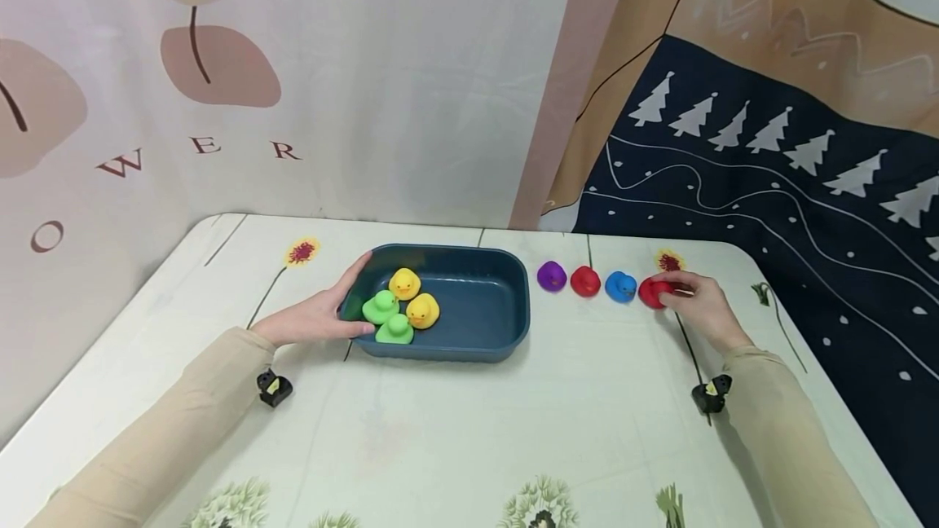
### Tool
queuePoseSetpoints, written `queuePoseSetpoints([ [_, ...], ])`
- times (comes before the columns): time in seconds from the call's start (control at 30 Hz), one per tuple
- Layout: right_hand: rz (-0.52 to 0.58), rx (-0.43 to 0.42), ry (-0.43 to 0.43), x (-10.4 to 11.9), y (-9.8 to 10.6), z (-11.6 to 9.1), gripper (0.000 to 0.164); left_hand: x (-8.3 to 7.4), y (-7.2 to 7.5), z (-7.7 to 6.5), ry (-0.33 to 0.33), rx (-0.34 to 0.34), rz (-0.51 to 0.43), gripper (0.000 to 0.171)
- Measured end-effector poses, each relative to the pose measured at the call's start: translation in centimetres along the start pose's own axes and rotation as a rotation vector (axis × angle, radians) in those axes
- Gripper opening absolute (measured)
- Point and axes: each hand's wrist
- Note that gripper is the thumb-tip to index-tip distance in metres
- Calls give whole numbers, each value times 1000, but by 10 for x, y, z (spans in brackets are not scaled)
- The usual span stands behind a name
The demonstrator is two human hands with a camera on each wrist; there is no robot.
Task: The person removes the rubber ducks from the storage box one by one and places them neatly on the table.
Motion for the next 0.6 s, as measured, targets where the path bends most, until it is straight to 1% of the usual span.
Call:
queuePoseSetpoints([
  [0.43, -5, -29, 12, 0, 0, 2, 39, 0, 0, 0, -9, 2, 1, 111],
  [0.6, -8, -23, 15, 0, -1, 2, 40, 0, 0, 0, -7, 5, -2, 111],
])
Point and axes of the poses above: each hand's wrist, its own z-axis towards the middle knuckle, its own y-axis out of the back of the hand, x = y × z, and after that the axes turned 4 degrees about z, right-handed
